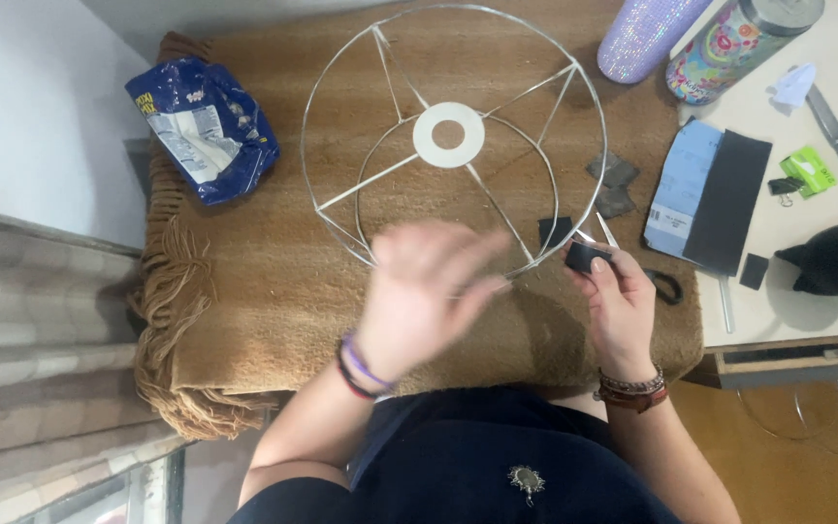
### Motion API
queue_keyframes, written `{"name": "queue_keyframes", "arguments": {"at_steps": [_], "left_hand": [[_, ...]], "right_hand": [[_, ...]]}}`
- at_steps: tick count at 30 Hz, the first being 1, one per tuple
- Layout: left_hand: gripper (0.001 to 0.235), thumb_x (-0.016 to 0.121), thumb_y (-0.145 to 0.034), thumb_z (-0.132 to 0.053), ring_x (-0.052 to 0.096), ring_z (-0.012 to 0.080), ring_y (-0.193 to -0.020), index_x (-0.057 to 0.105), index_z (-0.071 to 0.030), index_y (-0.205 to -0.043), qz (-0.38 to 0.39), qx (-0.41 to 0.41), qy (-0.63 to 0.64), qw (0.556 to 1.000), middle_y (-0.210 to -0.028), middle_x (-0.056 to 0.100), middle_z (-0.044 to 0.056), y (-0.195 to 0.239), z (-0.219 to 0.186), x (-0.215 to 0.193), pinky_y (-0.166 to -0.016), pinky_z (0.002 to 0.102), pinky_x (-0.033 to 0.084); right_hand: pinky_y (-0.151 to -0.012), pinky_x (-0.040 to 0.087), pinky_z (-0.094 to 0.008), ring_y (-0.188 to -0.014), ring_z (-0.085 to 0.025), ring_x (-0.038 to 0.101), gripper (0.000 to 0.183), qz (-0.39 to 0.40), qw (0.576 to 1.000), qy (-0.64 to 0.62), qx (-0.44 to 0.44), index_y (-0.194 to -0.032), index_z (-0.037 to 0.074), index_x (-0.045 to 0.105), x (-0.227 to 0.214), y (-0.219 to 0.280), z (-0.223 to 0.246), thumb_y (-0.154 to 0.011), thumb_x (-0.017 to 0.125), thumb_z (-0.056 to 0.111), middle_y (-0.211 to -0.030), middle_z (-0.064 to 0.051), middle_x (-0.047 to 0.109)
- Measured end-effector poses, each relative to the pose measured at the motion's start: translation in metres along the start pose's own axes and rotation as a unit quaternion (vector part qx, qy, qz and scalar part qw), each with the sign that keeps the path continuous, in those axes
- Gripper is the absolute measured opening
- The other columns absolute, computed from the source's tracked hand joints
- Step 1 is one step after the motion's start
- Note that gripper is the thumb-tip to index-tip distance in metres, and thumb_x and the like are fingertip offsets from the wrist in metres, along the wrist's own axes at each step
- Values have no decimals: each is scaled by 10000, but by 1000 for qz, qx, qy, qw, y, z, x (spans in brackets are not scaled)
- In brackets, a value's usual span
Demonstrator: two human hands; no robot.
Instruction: The person sands a white metal wire frame using a sanding block. They rotate the frame to reach different bars and joints, applying the block along the vertical and horizontal wires.
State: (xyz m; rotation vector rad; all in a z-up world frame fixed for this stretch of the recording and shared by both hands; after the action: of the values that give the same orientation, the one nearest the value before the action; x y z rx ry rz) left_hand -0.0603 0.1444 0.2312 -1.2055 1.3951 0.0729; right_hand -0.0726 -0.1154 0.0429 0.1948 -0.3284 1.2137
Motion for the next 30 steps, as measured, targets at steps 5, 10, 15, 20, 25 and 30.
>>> {"name": "queue_keyframes", "arguments": {"at_steps": [5, 10, 15, 20, 25, 30], "left_hand": [[379, 674, -1016, -367, 628, 363, -1062, 691, -59, -1235, -32, -103, -85, 991, -1105, 624, 147, -6, 80, -18, -911, 486, 475], [382, 654, -1023, -410, 748, 299, -801, 692, -99, -1242, 66, -137, -69, 986, -838, 689, 55, -13, 103, 5, -763, 464, 576], [189, 567, -1034, -387, 745, 293, -682, 727, -286, -1041, 80, -212, -144, 963, -769, 685, -25, -12, 128, 23, -642, 467, 608], [184, 561, -1031, -394, 753, 252, -669, 730, -323, -1012, 81, -229, -161, 957, -772, 704, -51, -22, 124, 32, -633, 428, 616], [210, 535, -1040, -406, 746, 259, -640, 720, -311, -1006, 62, -224, -175, 957, -736, 677, -28, -23, 117, 33, -604, 434, 625], [236, 541, -1050, -391, 747, 264, -622, 735, -274, -985, 54, -227, -172, 957, -722, 685, -28, -24, 107, 28, -573, 433, 626]], "right_hand": [[-935, 630, -404, -1126, -398, 710, 221, 6, 1000, 0, 10, -1239, -25, 605, 10, 2, 1, -1064, 532, 89, -1207, -313, 671], [-927, 627, -428, -1108, -396, 707, 237, 3, 1000, -8, 6, -1240, -19, 590, 36, -15, -17, -1076, 513, 133, -1184, -315, 678], [-806, 627, -332, -945, -304, 773, 105, 4, 995, -68, 79, -1125, 83, 564, 83, -24, -48, -1072, 542, 170, -1030, -246, 744], [-579, 461, -203, -626, -214, 728, 152, 9, 992, -27, 126, -984, 108, 645, 78, -26, -99, -1051, 579, 228, -786, -199, 746], [-533, 307, -235, -500, -177, 586, 157, 11, 993, -26, 116, -952, 116, 623, 69, -31, -113, -1062, 561, 210, -691, -191, 689], [-499, 329, -222, -466, -175, 550, 101, -6, 992, -34, 120, -1023, 90, 620, 62, -35, -124, -1064, 547, 146, -665, -179, 660]]}}
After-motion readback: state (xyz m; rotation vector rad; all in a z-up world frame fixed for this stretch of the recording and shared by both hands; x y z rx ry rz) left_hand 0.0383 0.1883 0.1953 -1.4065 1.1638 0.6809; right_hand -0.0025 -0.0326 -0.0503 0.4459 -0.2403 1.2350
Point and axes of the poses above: each hand's wrist, its own y-axis away from the middle knuckle, its own x-axis out of the palm, z = x × y, the point moved 4 cm from there along -y, towards the middle knuckle
